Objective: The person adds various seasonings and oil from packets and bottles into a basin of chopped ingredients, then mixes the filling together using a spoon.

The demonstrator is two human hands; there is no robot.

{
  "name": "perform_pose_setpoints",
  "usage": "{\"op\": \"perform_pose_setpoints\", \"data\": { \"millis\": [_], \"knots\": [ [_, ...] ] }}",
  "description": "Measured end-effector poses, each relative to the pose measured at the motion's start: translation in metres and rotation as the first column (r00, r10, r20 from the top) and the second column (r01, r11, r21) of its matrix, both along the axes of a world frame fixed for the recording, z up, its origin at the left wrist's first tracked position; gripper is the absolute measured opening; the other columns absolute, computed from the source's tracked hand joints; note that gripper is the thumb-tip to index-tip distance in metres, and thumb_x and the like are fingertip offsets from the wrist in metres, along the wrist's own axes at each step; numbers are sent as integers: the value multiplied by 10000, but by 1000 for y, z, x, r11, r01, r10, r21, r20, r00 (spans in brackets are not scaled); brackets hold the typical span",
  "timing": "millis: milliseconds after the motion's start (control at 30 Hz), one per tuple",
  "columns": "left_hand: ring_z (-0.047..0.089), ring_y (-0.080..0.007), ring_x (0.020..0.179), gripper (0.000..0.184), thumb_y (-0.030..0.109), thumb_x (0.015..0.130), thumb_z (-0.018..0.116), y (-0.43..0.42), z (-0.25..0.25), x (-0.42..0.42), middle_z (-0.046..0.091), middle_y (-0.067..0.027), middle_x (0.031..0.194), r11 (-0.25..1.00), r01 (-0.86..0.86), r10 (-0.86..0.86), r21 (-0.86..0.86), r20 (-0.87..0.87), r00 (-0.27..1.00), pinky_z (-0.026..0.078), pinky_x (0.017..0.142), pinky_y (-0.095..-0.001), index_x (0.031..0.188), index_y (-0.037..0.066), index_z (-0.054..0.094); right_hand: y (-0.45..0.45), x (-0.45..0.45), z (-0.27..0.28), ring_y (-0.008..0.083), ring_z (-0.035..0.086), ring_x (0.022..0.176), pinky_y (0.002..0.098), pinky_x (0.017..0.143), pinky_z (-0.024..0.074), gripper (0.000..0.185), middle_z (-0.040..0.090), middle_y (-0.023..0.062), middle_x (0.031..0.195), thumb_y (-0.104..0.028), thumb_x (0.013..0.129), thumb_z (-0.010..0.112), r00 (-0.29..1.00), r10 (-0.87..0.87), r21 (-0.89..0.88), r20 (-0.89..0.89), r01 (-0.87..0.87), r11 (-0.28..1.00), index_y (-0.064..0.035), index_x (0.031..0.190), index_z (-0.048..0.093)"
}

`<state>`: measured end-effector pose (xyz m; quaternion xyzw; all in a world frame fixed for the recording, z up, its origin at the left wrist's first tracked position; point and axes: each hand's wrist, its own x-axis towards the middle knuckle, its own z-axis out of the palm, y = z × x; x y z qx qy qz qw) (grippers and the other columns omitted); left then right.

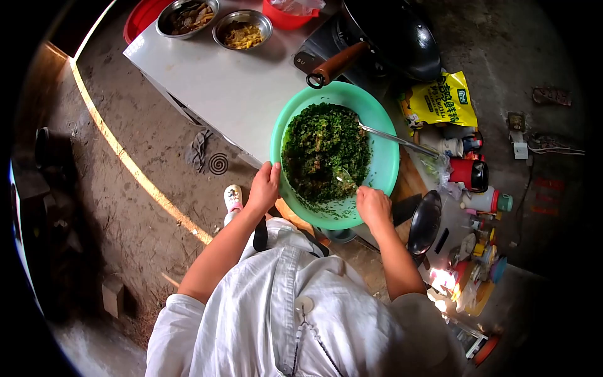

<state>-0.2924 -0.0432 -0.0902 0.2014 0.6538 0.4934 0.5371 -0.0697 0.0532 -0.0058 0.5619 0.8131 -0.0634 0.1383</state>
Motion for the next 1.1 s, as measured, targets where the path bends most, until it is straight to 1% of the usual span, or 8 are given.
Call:
{"op": "perform_pose_setpoints", "data": {
  "millis": [100, 167, 300, 500, 767, 900, 1000, 1100],
  "knots": [
    [464, -109, 476, 318, 320, 929, 382, 1, -5, 5, 455, -25, 603, 999, -26, 26, 34, 10, 1000, 405, 421, -257, 813, 31, 447, -15, -31, 7, 360, 583, 630, 454, 596, 465, 178, 594, 169, 651, -225, 797, 488, 959, 46, -120, -279, -82, 989, -108, 741, 609],
    [468, -121, 459, 330, 322, 928, 378, 1, -6, 6, 458, -34, 587, 996, -54, 52, 65, 28, 998, 402, 412, -272, 811, 20, 441, -21, -38, -22, 362, 585, 628, 459, 599, 465, 173, 601, 157, 657, -222, 793, 490, 968, 144, -161, -205, -178, 971, -120, 733, 615],
    [443, -87, 462, 294, 302, 934, 382, 2, -3, 4, 437, -3, 581, 999, -38, 38, 10, 33, 999, 387, 407, -231, 797, 50, 446, 17, 15, -34, 352, 593, 695, 478, 644, 458, 181, 618, 152, 724, -206, 798, 478, 998, -68, -109, -9, 67, 992, -117, 733, 621],
    [434, -93, 432, 294, 295, 934, 381, 3, -7, 9, 448, -5, 583, 996, -75, 76, 56, -18, 997, 367, 380, -234, 789, 49, 449, 18, -14, 12, 355, 577, 622, 449, 592, 462, 182, 591, 146, 647, -213, 803, 478, 964, 40, -6, -262, -43, 999, -111, 737, 612],
    [447, -104, 489, 304, 305, 933, 372, 2, -1, 7, 440, -24, 594, 997, -77, 76, 23, 56, 996, 405, 423, -259, 794, 40, 429, 21, 20, -32, 341, 588, 693, 445, 631, 465, 159, 621, 121, 729, -200, 781, 503, 994, -110, -63, 5, 110, 992, -123, 719, 627],
    [443, -100, 495, 306, 303, 933, 370, 2, -4, 8, 438, -27, 591, 997, -44, 51, 61, -135, 989, 398, 419, -257, 788, 39, 425, -13, -15, -13, 338, 595, 685, 446, 639, 476, 186, 614, 154, 708, -195, 779, 480, 980, -15, -205, -196, -26, 978, -109, 726, 636],
    [452, -101, 437, 313, 315, 933, 375, 2, -3, 7, 456, -17, 578, 998, -59, 60, 24, -39, 997, 385, 383, -236, 796, 45, 453, -10, -15, -35, 333, 606, 696, 448, 661, 479, 195, 628, 145, 754, -199, 792, 468, 999, 0, -265, -40, -11, 964, -119, 737, 638],
    [454, -101, 433, 322, 319, 932, 372, 2, -6, 8, 461, -19, 577, 997, -70, 70, 32, -23, 997, 384, 381, -234, 792, 42, 455, 20, 18, -21, 343, 603, 687, 449, 650, 474, 206, 625, 150, 736, -218, 808, 473, 999, -37, -120, 37, 42, 992, -105, 736, 630]
  ]
}}
